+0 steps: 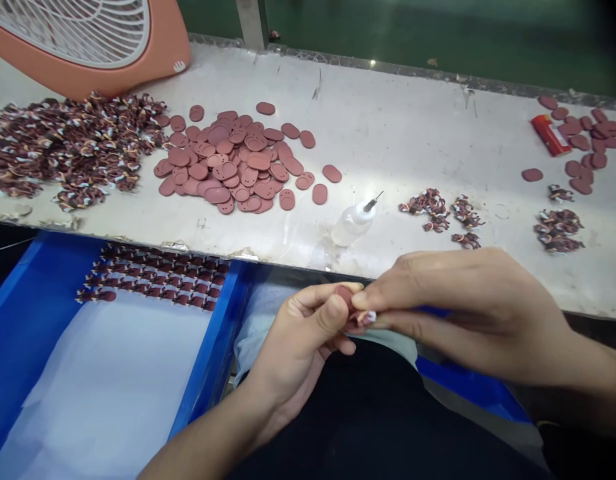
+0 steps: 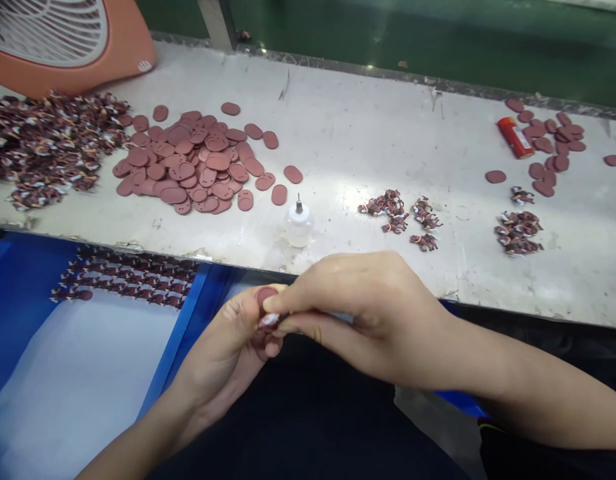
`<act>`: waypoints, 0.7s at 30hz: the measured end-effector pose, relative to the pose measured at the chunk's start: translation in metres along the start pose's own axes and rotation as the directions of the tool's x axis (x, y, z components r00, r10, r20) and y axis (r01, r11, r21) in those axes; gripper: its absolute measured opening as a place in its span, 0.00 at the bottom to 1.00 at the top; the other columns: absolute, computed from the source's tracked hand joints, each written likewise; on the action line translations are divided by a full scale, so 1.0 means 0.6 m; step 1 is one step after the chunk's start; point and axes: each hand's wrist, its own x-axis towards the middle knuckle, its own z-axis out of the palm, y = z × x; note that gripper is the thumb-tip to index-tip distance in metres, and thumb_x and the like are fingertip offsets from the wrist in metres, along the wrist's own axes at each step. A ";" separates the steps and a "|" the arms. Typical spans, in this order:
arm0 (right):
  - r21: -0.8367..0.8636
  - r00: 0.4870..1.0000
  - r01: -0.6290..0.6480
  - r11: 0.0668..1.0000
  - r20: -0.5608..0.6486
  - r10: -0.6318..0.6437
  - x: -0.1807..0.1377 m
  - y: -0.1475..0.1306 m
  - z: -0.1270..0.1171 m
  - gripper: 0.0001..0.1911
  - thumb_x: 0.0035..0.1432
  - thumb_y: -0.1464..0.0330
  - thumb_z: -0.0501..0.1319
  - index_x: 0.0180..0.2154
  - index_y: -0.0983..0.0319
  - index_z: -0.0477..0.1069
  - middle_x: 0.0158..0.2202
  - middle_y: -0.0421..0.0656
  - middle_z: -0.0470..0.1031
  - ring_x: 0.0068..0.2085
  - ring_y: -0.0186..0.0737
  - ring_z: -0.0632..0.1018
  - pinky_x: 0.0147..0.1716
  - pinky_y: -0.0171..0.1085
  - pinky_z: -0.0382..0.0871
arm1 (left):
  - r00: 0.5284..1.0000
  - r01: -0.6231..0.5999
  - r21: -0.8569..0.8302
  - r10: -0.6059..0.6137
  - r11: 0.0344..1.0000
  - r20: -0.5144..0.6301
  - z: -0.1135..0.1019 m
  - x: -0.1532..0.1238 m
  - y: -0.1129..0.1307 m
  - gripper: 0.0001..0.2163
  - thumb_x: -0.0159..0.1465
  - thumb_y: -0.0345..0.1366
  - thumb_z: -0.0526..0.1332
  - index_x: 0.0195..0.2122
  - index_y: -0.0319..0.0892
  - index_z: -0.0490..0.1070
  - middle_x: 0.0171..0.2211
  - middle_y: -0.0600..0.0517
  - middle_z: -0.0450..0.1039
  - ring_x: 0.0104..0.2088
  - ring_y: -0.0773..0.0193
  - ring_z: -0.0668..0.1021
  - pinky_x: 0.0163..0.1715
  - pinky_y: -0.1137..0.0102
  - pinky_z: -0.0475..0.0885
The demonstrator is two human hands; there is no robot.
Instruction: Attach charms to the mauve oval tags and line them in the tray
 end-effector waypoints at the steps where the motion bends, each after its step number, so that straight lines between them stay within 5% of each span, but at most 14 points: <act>1: -0.002 1.000 -0.026 1.000 0.002 0.026 0.004 0.004 0.001 0.09 0.63 0.76 0.66 0.45 0.60 0.78 0.37 0.38 0.84 0.37 0.30 0.83 0.39 0.26 0.77 | 1.000 0.016 -0.020 -0.016 1.000 -0.007 -0.002 0.004 0.000 0.15 0.51 0.47 0.76 0.29 0.40 0.83 0.26 0.53 0.77 0.25 0.73 0.76 0.22 0.83 0.70; 21: -0.014 0.998 -0.049 0.999 0.029 0.049 0.032 0.016 0.008 0.07 0.63 0.74 0.66 0.43 0.63 0.80 0.37 0.39 0.85 0.37 0.32 0.85 0.37 0.27 0.78 | 0.995 0.032 -0.157 -0.046 0.987 -0.088 -0.013 0.009 0.003 0.12 0.51 0.41 0.77 0.28 0.40 0.79 0.24 0.55 0.77 0.24 0.74 0.79 0.22 0.84 0.74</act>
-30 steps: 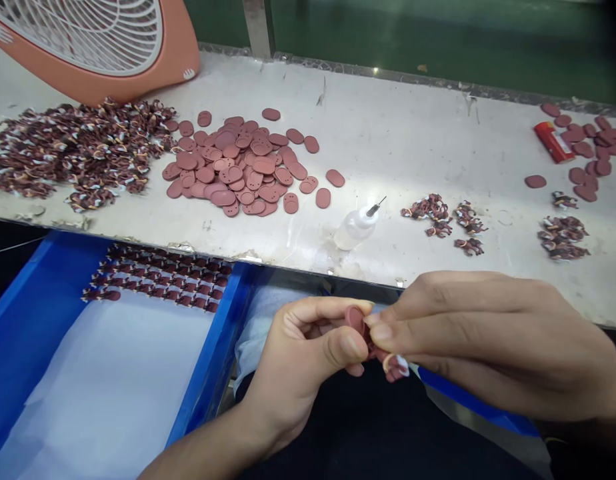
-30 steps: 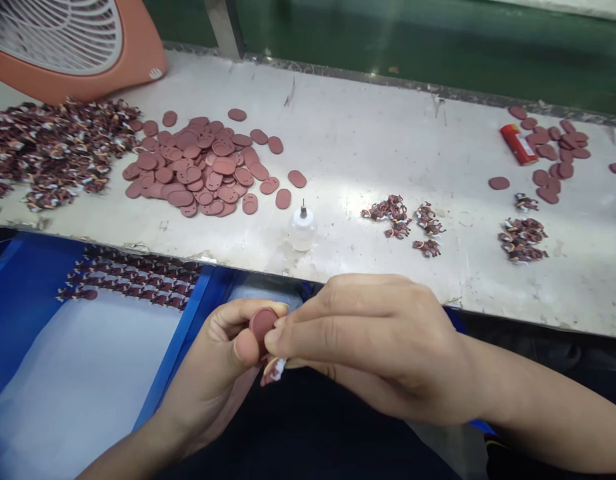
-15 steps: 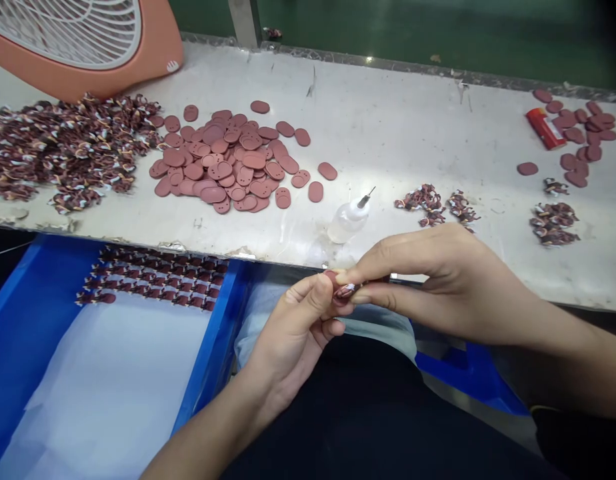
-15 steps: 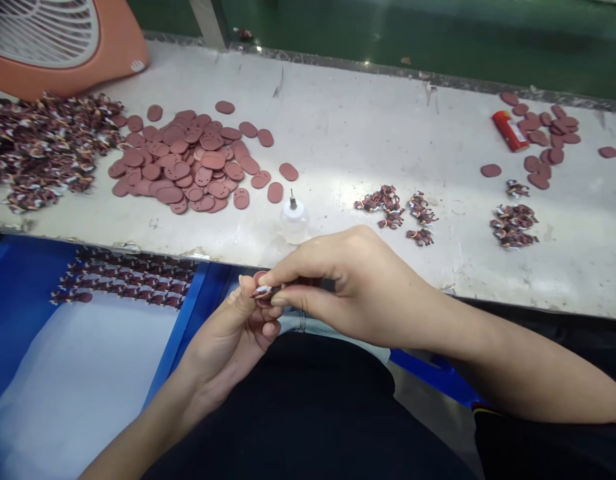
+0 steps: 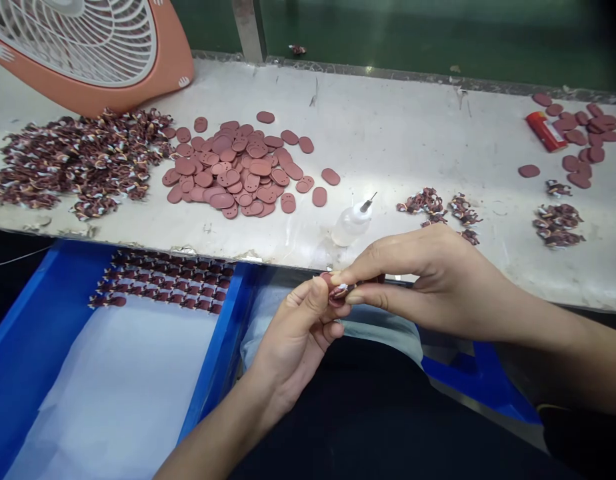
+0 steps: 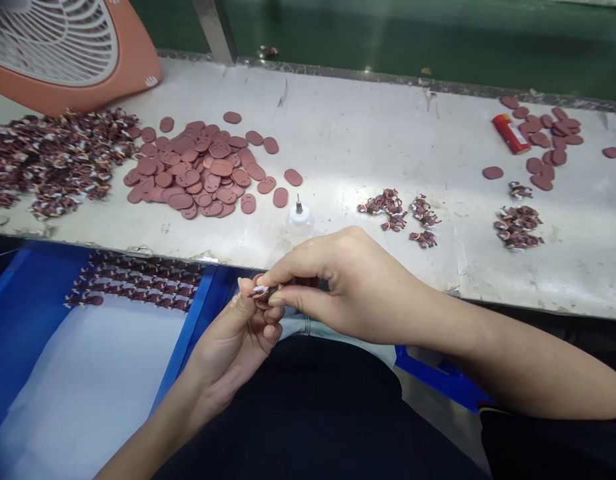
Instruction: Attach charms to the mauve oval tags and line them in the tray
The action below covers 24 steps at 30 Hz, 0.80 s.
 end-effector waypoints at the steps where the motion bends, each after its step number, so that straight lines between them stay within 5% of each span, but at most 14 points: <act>1: 0.004 1.000 -0.001 1.000 0.002 0.001 0.001 -0.001 0.000 0.07 0.63 0.74 0.66 0.43 0.63 0.80 0.37 0.39 0.85 0.37 0.32 0.85 0.37 0.27 0.78 | 1.000 -0.001 0.001 0.001 1.000 0.002 -0.001 0.000 0.001 0.12 0.51 0.41 0.77 0.28 0.40 0.79 0.25 0.55 0.77 0.25 0.73 0.79 0.21 0.84 0.74; 13: -0.034 1.000 0.003 0.999 -0.012 -0.004 0.004 -0.015 0.011 0.14 0.61 0.67 0.69 0.50 0.60 0.77 0.40 0.40 0.84 0.34 0.33 0.81 0.36 0.31 0.76 | 0.986 0.062 -0.024 -0.057 0.998 0.159 -0.033 0.006 0.006 0.17 0.50 0.47 0.76 0.31 0.40 0.79 0.27 0.55 0.76 0.26 0.73 0.78 0.20 0.84 0.72; 18: -0.012 0.988 0.002 1.000 -0.156 -0.004 0.003 -0.014 0.022 0.09 0.64 0.66 0.66 0.46 0.60 0.78 0.33 0.41 0.81 0.29 0.32 0.77 0.30 0.32 0.73 | 0.975 0.145 -0.043 -0.135 0.988 0.178 -0.041 0.002 0.010 0.19 0.51 0.49 0.76 0.31 0.39 0.77 0.28 0.53 0.75 0.24 0.74 0.76 0.18 0.84 0.69; 24: 0.085 0.991 -0.025 0.996 -0.127 0.036 0.006 -0.017 0.043 0.10 0.63 0.67 0.68 0.46 0.58 0.80 0.28 0.39 0.76 0.27 0.30 0.74 0.24 0.28 0.66 | 0.973 0.176 -0.093 -0.158 0.980 0.170 -0.050 -0.003 0.014 0.19 0.52 0.49 0.75 0.29 0.38 0.76 0.27 0.53 0.75 0.22 0.74 0.75 0.16 0.84 0.67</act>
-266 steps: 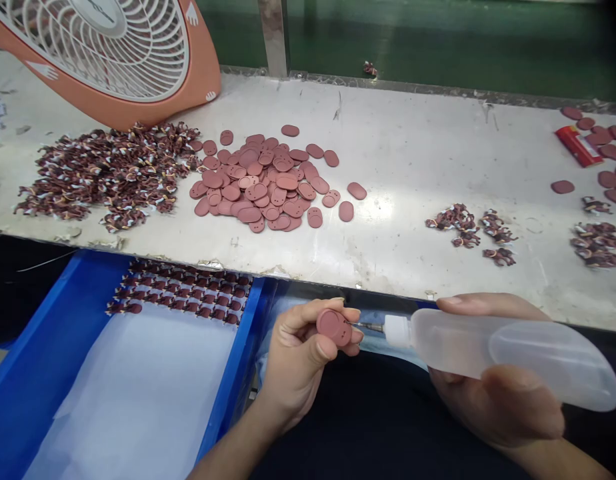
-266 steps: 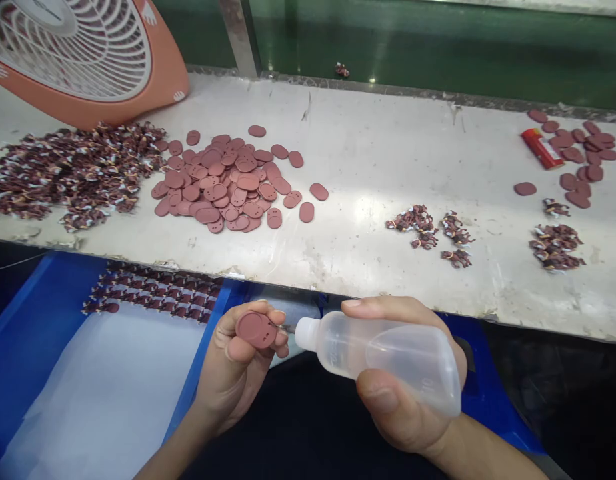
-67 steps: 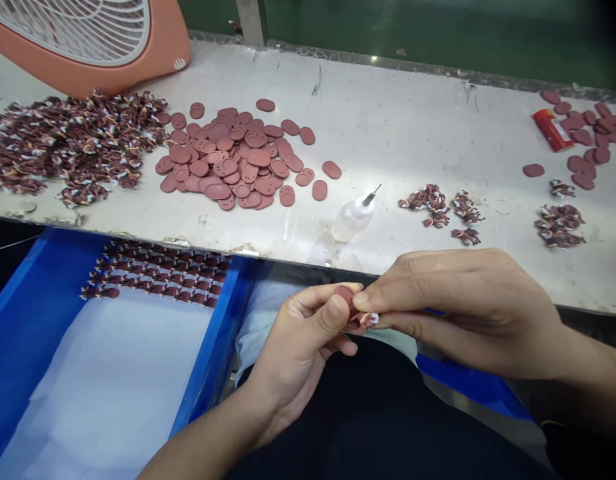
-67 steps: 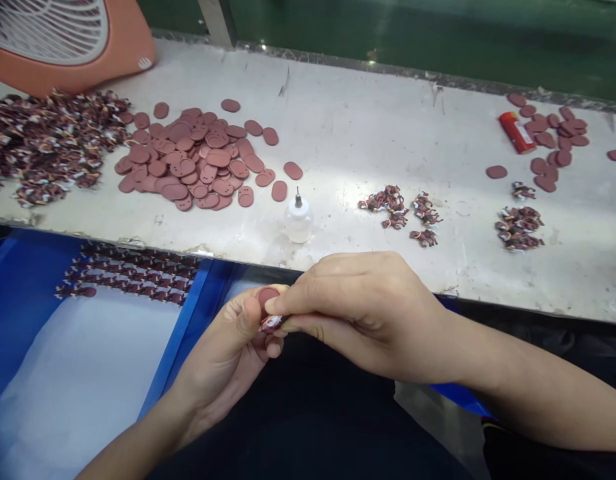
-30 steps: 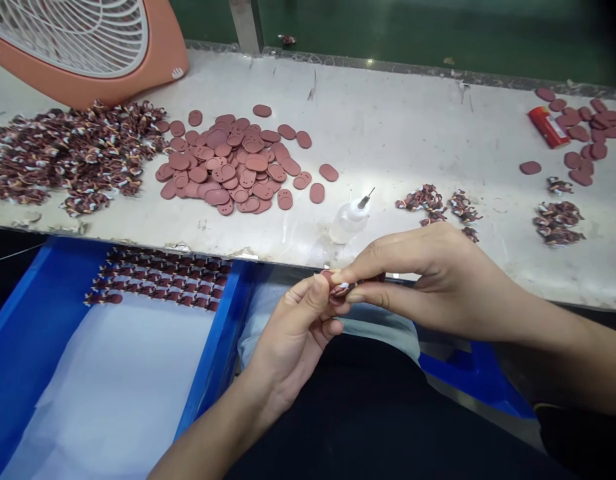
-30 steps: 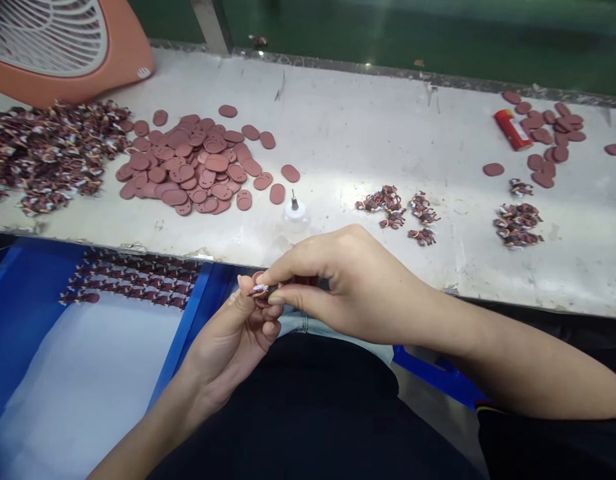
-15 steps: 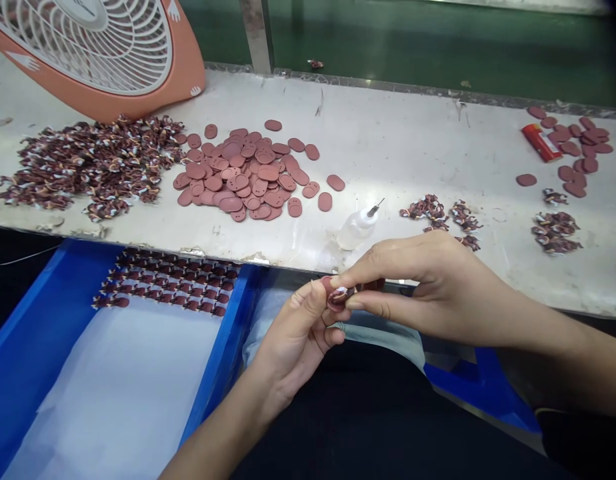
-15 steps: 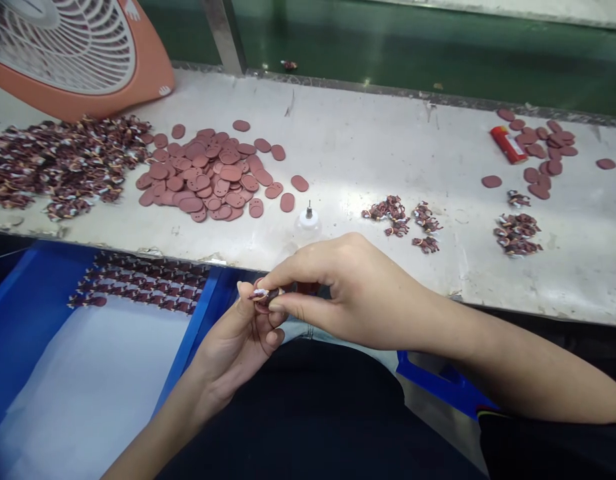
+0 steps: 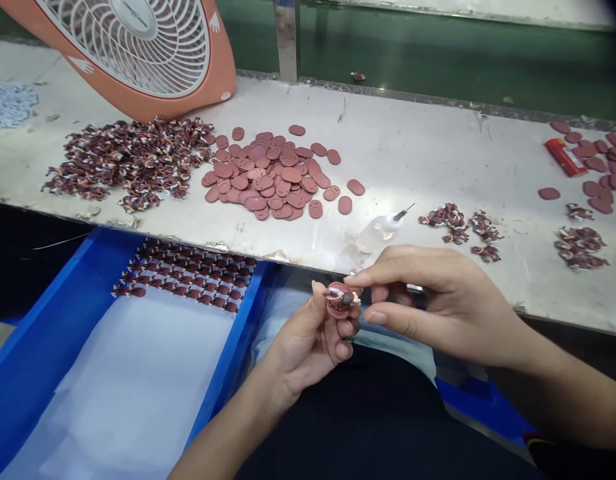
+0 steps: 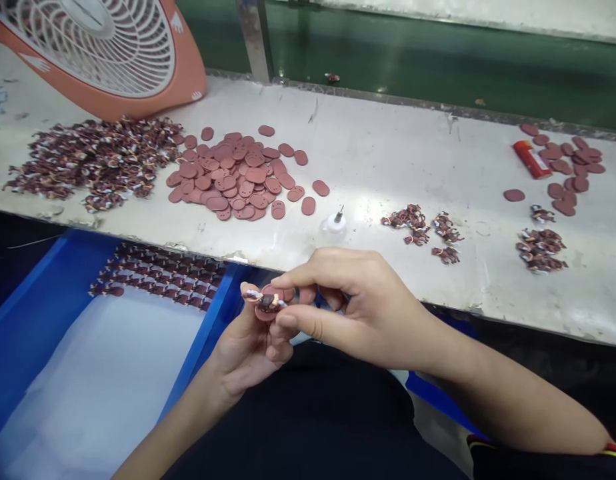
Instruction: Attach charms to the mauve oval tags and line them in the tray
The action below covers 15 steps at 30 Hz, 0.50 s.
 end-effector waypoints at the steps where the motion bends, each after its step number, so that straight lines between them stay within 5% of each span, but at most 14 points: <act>1: 0.006 1.000 -0.002 1.000 0.008 0.002 0.000 0.000 0.004 0.11 0.62 0.67 0.69 0.47 0.58 0.80 0.28 0.38 0.75 0.26 0.29 0.73 0.23 0.28 0.65 | 1.000 -0.009 0.005 0.009 1.000 -0.004 -0.002 0.000 0.000 0.19 0.52 0.49 0.75 0.29 0.38 0.76 0.26 0.53 0.75 0.22 0.74 0.75 0.16 0.84 0.67; 11: 0.076 0.999 -0.035 0.996 -0.014 0.037 0.014 -0.004 0.035 0.08 0.61 0.72 0.67 0.43 0.61 0.80 0.26 0.37 0.74 0.24 0.27 0.71 0.21 0.27 0.63 | 0.997 -0.046 -0.013 0.047 0.999 0.059 -0.016 -0.002 0.011 0.20 0.46 0.50 0.77 0.29 0.38 0.78 0.25 0.54 0.77 0.22 0.72 0.78 0.16 0.82 0.71; 15: -0.052 0.994 0.044 0.998 -0.098 -0.049 0.018 0.001 0.050 0.09 0.60 0.74 0.67 0.44 0.63 0.79 0.26 0.37 0.74 0.24 0.27 0.72 0.22 0.28 0.66 | 0.995 -0.100 0.061 0.099 0.993 0.021 -0.019 -0.007 0.020 0.25 0.48 0.57 0.74 0.34 0.38 0.79 0.31 0.50 0.78 0.26 0.68 0.79 0.17 0.79 0.73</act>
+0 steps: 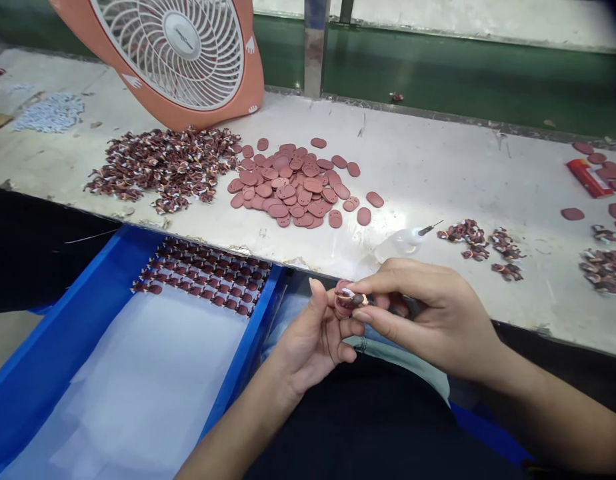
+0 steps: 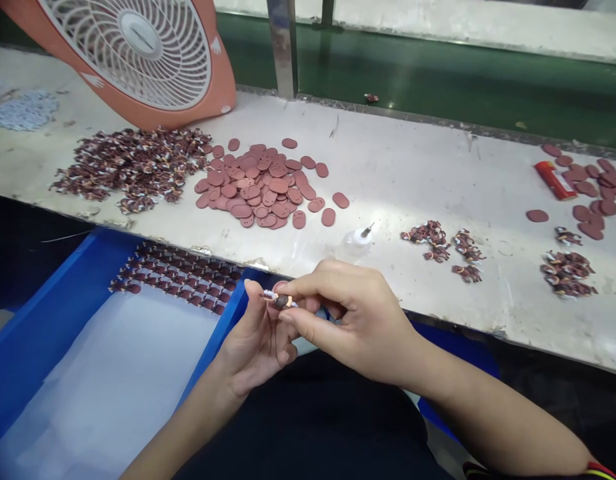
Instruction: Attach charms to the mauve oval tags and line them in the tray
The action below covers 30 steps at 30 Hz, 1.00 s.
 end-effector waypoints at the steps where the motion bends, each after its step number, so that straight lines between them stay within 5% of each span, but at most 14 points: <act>1: -0.065 0.998 0.041 0.997 -0.043 -0.043 0.000 0.003 0.006 0.10 0.60 0.75 0.67 0.44 0.62 0.79 0.27 0.38 0.74 0.25 0.28 0.73 0.23 0.28 0.67 | 0.996 -0.064 0.030 0.065 0.997 -0.053 0.000 -0.003 0.001 0.26 0.49 0.57 0.73 0.36 0.38 0.79 0.33 0.50 0.78 0.27 0.68 0.78 0.17 0.79 0.73; 4: -0.349 0.965 0.166 0.923 -0.138 -0.225 -0.001 0.013 0.032 0.12 0.60 0.77 0.65 0.46 0.63 0.76 0.31 0.41 0.77 0.28 0.32 0.77 0.28 0.31 0.72 | 0.873 -0.371 0.190 0.412 0.909 -0.262 0.000 -0.012 0.001 0.19 0.52 0.50 0.75 0.36 0.41 0.78 0.31 0.54 0.75 0.26 0.72 0.75 0.20 0.80 0.72; 7: -0.580 0.899 0.280 0.765 -0.121 -0.421 0.002 0.024 0.061 0.13 0.61 0.77 0.66 0.48 0.65 0.74 0.30 0.42 0.79 0.28 0.35 0.77 0.29 0.34 0.71 | 0.709 -0.546 0.355 0.644 0.759 -0.288 -0.004 -0.019 -0.002 0.15 0.50 0.43 0.78 0.33 0.42 0.78 0.30 0.55 0.74 0.28 0.71 0.74 0.21 0.80 0.71; 11: -0.593 0.869 0.355 0.723 -0.076 -0.488 0.017 0.035 0.094 0.12 0.63 0.75 0.65 0.48 0.66 0.74 0.27 0.42 0.78 0.26 0.35 0.73 0.26 0.36 0.66 | 0.665 -0.582 0.413 0.703 0.700 -0.252 -0.014 -0.023 0.000 0.13 0.51 0.40 0.77 0.31 0.43 0.77 0.29 0.56 0.74 0.27 0.72 0.73 0.24 0.79 0.70; 17: -0.575 0.886 0.376 0.727 -0.008 -0.464 0.031 0.015 0.114 0.11 0.62 0.75 0.67 0.47 0.70 0.74 0.26 0.42 0.77 0.25 0.36 0.73 0.25 0.38 0.65 | 0.641 -0.560 0.356 0.663 0.748 -0.386 -0.021 -0.028 0.015 0.15 0.50 0.44 0.77 0.31 0.42 0.76 0.31 0.54 0.75 0.28 0.70 0.75 0.23 0.78 0.71; 19: -0.545 0.883 0.417 0.727 0.054 -0.466 0.024 -0.003 0.107 0.12 0.61 0.74 0.68 0.47 0.71 0.75 0.25 0.41 0.76 0.24 0.35 0.72 0.24 0.39 0.64 | 0.602 -0.550 0.378 0.667 0.745 -0.439 -0.036 -0.030 0.024 0.17 0.49 0.46 0.77 0.33 0.43 0.76 0.33 0.54 0.75 0.30 0.69 0.76 0.23 0.78 0.71; 22: -0.428 0.858 0.508 0.747 0.177 -0.482 0.008 -0.020 0.087 0.07 0.62 0.75 0.67 0.43 0.70 0.76 0.24 0.39 0.76 0.23 0.33 0.72 0.22 0.38 0.65 | 0.379 -0.469 0.591 0.754 0.656 -0.536 -0.095 -0.042 0.054 0.19 0.51 0.50 0.74 0.36 0.43 0.75 0.35 0.52 0.76 0.33 0.65 0.79 0.24 0.75 0.73; 24: -0.398 0.855 0.517 0.758 0.207 -0.475 -0.004 -0.018 0.076 0.04 0.63 0.76 0.65 0.41 0.69 0.76 0.24 0.40 0.76 0.23 0.32 0.73 0.22 0.38 0.66 | 0.177 -0.353 0.743 0.820 0.569 -0.543 -0.162 -0.058 0.089 0.20 0.54 0.52 0.70 0.39 0.43 0.75 0.39 0.50 0.78 0.39 0.60 0.81 0.29 0.71 0.77; 27: -0.436 0.886 0.463 0.772 0.198 -0.419 -0.021 0.004 0.066 0.06 0.62 0.77 0.66 0.42 0.69 0.75 0.26 0.42 0.77 0.24 0.34 0.74 0.24 0.39 0.67 | -0.029 -0.195 0.823 0.836 0.533 -0.548 -0.281 -0.095 0.156 0.17 0.59 0.46 0.67 0.44 0.41 0.74 0.44 0.48 0.78 0.45 0.58 0.81 0.35 0.69 0.77; 28: -0.446 0.895 0.446 0.776 0.189 -0.405 -0.027 0.012 0.065 0.07 0.61 0.78 0.66 0.42 0.69 0.75 0.26 0.42 0.77 0.24 0.34 0.74 0.25 0.38 0.67 | -0.082 -0.114 0.838 0.836 0.533 -0.543 -0.320 -0.108 0.179 0.15 0.61 0.43 0.67 0.45 0.40 0.73 0.44 0.47 0.77 0.46 0.58 0.80 0.37 0.68 0.77; 30: -0.453 0.913 0.407 0.793 0.170 -0.371 -0.037 0.027 0.065 0.08 0.60 0.80 0.67 0.42 0.69 0.75 0.26 0.42 0.76 0.25 0.34 0.73 0.25 0.38 0.67 | -0.118 0.055 0.839 0.838 0.542 -0.533 -0.386 -0.131 0.220 0.12 0.63 0.38 0.66 0.45 0.37 0.74 0.43 0.46 0.78 0.46 0.56 0.80 0.42 0.63 0.77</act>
